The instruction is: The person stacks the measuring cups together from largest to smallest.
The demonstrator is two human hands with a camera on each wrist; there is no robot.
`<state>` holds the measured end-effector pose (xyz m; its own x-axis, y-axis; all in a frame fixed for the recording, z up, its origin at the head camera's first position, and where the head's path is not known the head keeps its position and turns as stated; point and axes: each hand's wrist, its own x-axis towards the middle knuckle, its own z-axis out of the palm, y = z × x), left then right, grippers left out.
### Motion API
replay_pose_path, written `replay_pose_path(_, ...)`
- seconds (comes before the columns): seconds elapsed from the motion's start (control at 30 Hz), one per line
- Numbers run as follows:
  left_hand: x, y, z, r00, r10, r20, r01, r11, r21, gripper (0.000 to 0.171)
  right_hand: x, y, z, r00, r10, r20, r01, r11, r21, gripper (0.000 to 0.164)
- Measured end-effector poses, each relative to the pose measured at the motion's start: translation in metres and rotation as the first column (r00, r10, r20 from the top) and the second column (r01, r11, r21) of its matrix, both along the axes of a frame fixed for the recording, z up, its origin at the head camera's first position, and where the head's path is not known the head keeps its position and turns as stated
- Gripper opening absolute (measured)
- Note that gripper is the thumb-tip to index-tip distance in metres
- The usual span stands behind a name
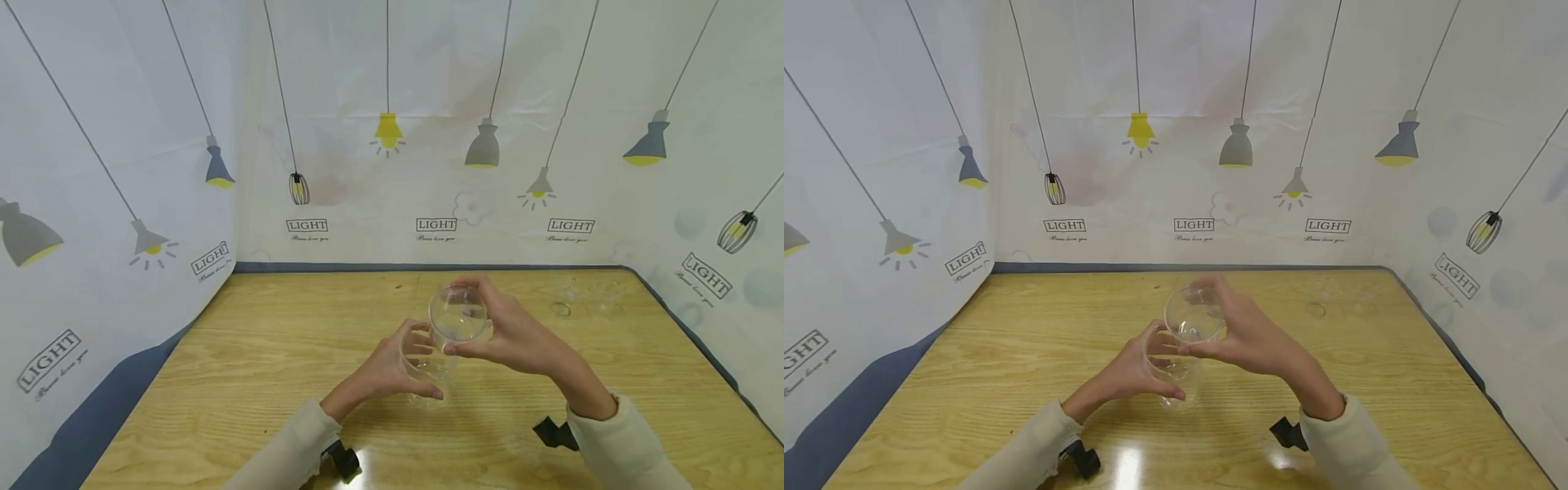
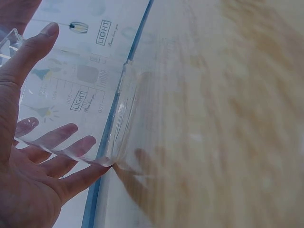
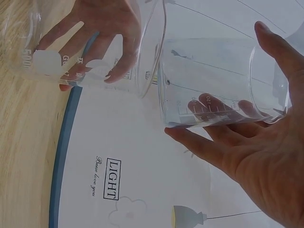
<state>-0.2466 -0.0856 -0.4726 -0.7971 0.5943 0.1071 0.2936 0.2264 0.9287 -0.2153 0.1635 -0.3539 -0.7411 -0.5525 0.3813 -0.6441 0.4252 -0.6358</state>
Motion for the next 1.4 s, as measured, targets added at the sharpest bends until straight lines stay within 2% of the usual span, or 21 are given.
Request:
replay_pose_path(0.73,0.001,-0.001,0.003,1.0,-0.008,0.008,0.008,1.0,0.01,0.101,0.001,-0.005,-0.001,1.0,0.026,0.004,-0.026,1.0,-0.017,0.082)
replay_pose_path(1.4,0.0,-0.002,0.003,0.999,-0.016,-0.036,0.017,1.0,0.008,0.097,0.002,-0.012,-0.002,0.997,0.064,0.035,-0.063,0.997,-0.039,0.083)
